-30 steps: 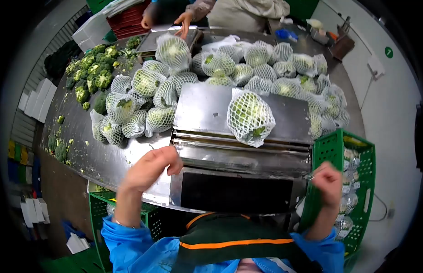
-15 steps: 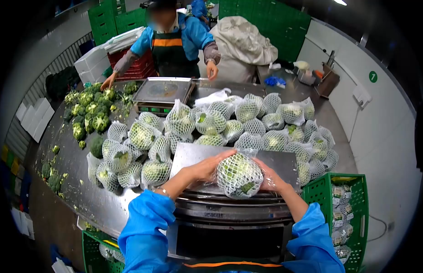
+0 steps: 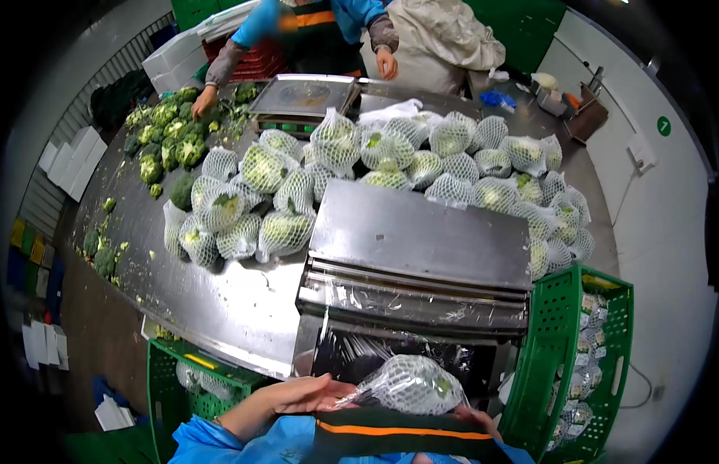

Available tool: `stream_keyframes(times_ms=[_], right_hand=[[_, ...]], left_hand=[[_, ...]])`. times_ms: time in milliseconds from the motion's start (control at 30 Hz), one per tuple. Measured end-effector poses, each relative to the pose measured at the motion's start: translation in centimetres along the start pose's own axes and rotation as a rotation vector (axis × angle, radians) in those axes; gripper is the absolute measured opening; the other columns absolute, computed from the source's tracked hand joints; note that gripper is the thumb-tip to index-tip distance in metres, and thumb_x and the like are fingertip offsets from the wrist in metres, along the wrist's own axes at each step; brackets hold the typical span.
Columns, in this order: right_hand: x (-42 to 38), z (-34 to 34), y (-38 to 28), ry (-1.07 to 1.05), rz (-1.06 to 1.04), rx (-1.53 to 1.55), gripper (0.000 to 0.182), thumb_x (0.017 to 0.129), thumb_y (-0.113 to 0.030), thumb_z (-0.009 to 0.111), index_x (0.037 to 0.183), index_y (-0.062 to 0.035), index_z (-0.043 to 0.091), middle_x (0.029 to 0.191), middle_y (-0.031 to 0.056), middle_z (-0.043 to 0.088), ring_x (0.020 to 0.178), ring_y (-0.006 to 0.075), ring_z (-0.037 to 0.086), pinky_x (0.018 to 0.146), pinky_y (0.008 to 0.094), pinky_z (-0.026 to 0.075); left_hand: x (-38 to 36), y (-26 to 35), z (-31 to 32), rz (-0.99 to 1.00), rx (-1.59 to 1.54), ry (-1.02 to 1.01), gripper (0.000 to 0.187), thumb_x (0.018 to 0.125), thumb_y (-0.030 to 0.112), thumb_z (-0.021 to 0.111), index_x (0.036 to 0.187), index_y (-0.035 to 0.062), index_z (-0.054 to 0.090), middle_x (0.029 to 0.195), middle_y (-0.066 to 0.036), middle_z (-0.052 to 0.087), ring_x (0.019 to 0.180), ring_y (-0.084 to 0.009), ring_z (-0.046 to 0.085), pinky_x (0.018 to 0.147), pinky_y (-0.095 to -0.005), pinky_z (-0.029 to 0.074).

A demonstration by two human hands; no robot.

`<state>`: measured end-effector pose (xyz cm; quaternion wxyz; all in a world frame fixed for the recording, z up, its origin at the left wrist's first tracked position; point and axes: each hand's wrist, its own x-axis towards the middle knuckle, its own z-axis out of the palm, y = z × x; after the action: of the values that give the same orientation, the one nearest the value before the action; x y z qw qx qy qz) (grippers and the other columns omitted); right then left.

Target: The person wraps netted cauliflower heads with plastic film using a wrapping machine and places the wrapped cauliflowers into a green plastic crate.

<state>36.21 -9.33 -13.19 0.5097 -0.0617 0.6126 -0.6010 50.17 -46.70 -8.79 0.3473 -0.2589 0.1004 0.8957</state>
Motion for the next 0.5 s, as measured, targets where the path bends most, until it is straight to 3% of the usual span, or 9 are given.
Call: stream_keyframes(times_ms=[67,133,167,200,233,267,367,400,500], right_hand=[[-2.6,1.4,1.5,0.119,0.127,0.138,0.036,0.082,-0.019,0.06,0.11,0.0021,0.053,0.1,0.0128,0.06,0.099,0.0177,0.056,0.082,0.0281,0.046],[-2.4,3.1,-2.5,0.398,0.176,0.024,0.022,0.087,-0.015,0.053,0.101,0.0019,0.056,0.088,0.0131,0.062,0.082,0.0147,0.061,0.068,0.023,0.048],[-1.5,5.0,-4.4,0.62,0.014,-0.025,0.017,0.089,-0.014,0.049,0.091,0.0017,0.056,0.075,0.0103,0.061,0.061,0.012,0.058,0.054,0.0199,0.046],[-0.1,5.3,-4.6,0.663,-0.432,-0.408,0.018,0.091,-0.014,0.044,0.091,0.0009,0.054,0.064,0.0048,0.055,0.052,0.011,0.053,0.048,0.0218,0.043],[1.5,6.0,-5.1,0.742,-0.411,-0.246,0.018,0.092,-0.016,0.042,0.089,-0.0008,0.053,0.058,0.0018,0.049,0.047,0.0094,0.047,0.043,0.022,0.039],[2.6,6.4,-5.3,0.821,-0.406,-0.084,0.019,0.093,-0.017,0.041,0.088,-0.0026,0.052,0.052,-0.0012,0.042,0.042,0.0079,0.042,0.039,0.0221,0.035],[1.0,5.9,-7.2,0.63,-0.047,0.847,0.025,0.094,-0.027,0.039,0.081,-0.0086,0.049,0.043,-0.0065,0.023,0.031,0.0048,0.02,0.029,0.0211,0.017],[-0.3,4.4,-5.5,0.36,-0.088,1.066,0.025,0.094,-0.028,0.038,0.082,-0.0097,0.048,0.043,-0.0074,0.026,0.032,0.0035,0.023,0.029,0.0189,0.017],[-1.7,4.9,0.9,0.718,0.238,1.006,0.028,0.094,-0.03,0.037,0.075,-0.0119,0.048,0.045,-0.0079,0.031,0.032,0.0033,0.025,0.029,0.0172,0.019]], left_hand=[[-0.6,-0.9,-0.5,0.224,1.098,0.051,0.034,0.089,0.016,0.05,0.118,-0.002,0.049,0.116,-0.016,0.053,0.108,-0.018,0.051,0.084,-0.0278,0.046],[0.5,-0.1,0.5,0.22,1.018,0.223,0.021,0.087,0.013,0.053,0.102,-0.0016,0.059,0.107,-0.012,0.058,0.097,-0.0159,0.056,0.081,-0.0263,0.046],[1.3,-0.3,0.4,0.552,0.878,0.275,0.017,0.088,0.012,0.051,0.094,-0.0012,0.06,0.094,-0.008,0.061,0.084,-0.0139,0.058,0.076,-0.0255,0.047],[1.9,0.5,1.3,0.836,1.262,0.438,0.017,0.089,0.011,0.048,0.096,-0.0003,0.058,0.085,-0.008,0.061,0.079,-0.0132,0.058,0.074,-0.0263,0.047],[3.1,1.1,1.7,1.052,1.413,0.513,0.017,0.091,0.011,0.046,0.097,-0.0007,0.056,0.079,-0.008,0.059,0.074,-0.0126,0.058,0.069,-0.0266,0.049],[4.7,0.8,2.0,0.961,0.991,0.625,0.016,0.091,0.015,0.046,0.094,0.0011,0.053,0.066,-0.004,0.053,0.055,-0.0098,0.053,0.05,-0.0222,0.045],[5.0,0.8,1.1,0.86,0.31,0.658,0.017,0.092,0.02,0.044,0.088,0.0041,0.05,0.051,0.002,0.039,0.036,-0.0047,0.034,0.031,-0.0178,0.026],[3.8,0.1,0.3,0.818,0.133,0.696,0.018,0.092,0.021,0.044,0.086,0.0054,0.049,0.049,0.004,0.032,0.034,-0.0025,0.027,0.028,-0.0165,0.02],[1.3,-5.3,-3.7,0.615,-0.04,0.735,0.021,0.09,0.02,0.046,0.076,0.0058,0.052,0.051,0.002,0.039,0.036,-0.003,0.034,0.028,-0.0173,0.023]])
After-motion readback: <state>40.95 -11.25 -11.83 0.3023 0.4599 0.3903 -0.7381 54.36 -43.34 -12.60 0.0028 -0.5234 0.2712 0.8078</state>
